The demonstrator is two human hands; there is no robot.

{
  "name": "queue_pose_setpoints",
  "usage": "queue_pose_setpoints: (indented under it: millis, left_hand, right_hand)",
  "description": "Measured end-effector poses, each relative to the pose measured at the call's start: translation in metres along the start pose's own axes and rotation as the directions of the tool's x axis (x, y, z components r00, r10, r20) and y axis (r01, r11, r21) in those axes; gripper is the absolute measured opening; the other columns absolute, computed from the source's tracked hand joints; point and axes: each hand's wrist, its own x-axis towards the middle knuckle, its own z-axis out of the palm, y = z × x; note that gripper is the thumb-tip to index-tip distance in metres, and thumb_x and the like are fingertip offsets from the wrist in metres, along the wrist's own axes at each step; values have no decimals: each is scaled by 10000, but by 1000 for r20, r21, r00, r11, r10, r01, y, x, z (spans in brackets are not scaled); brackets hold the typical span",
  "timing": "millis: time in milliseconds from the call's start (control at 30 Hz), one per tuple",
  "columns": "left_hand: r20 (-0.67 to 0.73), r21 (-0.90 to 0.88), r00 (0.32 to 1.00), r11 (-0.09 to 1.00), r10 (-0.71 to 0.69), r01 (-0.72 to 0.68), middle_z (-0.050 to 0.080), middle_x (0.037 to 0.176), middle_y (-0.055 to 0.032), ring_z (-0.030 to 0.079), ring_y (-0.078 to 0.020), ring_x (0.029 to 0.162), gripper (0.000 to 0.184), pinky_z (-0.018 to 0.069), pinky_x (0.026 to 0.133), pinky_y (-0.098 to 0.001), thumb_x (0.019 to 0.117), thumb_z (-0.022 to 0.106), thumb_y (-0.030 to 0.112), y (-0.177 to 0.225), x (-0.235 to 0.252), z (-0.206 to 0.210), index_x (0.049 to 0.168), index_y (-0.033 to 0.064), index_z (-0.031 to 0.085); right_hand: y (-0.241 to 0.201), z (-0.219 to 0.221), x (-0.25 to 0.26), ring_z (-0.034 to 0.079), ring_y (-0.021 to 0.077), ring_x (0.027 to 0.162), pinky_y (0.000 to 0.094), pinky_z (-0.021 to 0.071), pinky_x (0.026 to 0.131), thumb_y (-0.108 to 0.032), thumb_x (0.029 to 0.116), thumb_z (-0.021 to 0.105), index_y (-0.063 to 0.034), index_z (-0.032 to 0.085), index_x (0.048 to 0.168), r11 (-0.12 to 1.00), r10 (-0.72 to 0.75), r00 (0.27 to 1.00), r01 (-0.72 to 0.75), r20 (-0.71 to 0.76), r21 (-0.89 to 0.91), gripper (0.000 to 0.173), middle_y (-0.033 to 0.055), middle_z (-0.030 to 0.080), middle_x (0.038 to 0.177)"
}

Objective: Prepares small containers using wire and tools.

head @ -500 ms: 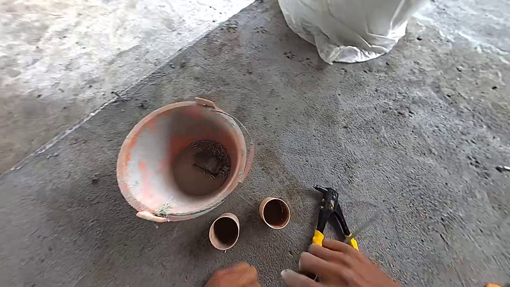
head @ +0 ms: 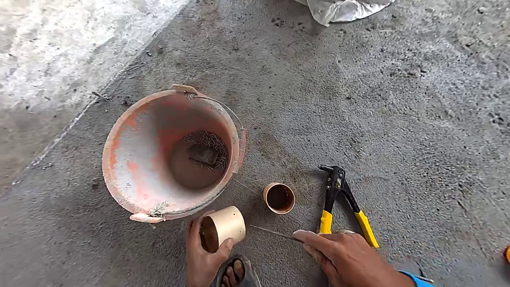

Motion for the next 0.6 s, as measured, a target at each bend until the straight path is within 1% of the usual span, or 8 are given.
queue_pose_setpoints:
  millis: [33,100,167,267,367,533,600]
  left_hand:
    - [-21,-65,1000,998,-23,22,653,1201,-159,651,-157,1082,1077,574,914,-322,633,761,787,5,-4,-1,1286,-52,589]
    - [-53,-128,996,990,-66,59,656,1163,-145,671,-157,1033,1077,594,873,-320,637,773,783,11,-8,0,1278,-58,572]
    - [-71,-142,993,986,-96,85,657,1145,-150,678,-165,1007,1068,600,853,-324,634,781,768,14,-12,2,1265,-67,573]
    - [-70,-172,990,980,-118,105,649,1145,-145,679,-164,1006,1039,604,851,-322,635,804,725,16,-17,5,1264,-67,569]
    - [-64,-181,990,977,-128,114,650,1138,-131,680,-150,999,1031,603,851,-310,639,805,716,21,-20,6,1260,-70,565]
    - [-85,-90,991,991,-102,95,649,1107,-129,662,-132,996,1034,586,851,-285,612,795,727,24,-22,5,1234,-73,585]
    - [-83,-90,991,991,-107,99,647,1101,-124,660,-132,993,1029,585,848,-284,619,789,732,25,-23,7,1232,-69,586]
  right_hand:
    - [-1,0,0,665,316,540,525,514,457,-210,999,565,-244,711,1283,1000,-24,1000,24,-9,-1,321,88,680,675]
    - [-4,-2,0,656,304,526,512,503,449,-196,997,564,-247,713,1296,998,-55,998,56,-10,19,339,88,672,658]
    - [-5,-2,1,648,294,520,499,492,446,-186,996,557,-248,713,1302,996,-81,997,81,-10,47,349,85,663,650]
    - [-4,5,1,634,262,504,463,483,427,-217,1016,543,-248,716,1291,991,-123,992,124,-37,47,327,60,652,638]
    - [-4,9,-1,627,264,492,460,472,414,-218,1009,542,-246,722,1279,992,-127,991,127,-29,8,326,56,637,620]
    - [-3,13,-4,614,266,472,458,464,410,-203,994,549,-228,729,1274,991,-134,991,135,-28,12,334,60,614,584]
    - [-1,13,-5,616,260,477,454,474,417,-196,999,545,-219,721,1278,989,-138,990,139,-26,46,331,60,617,591]
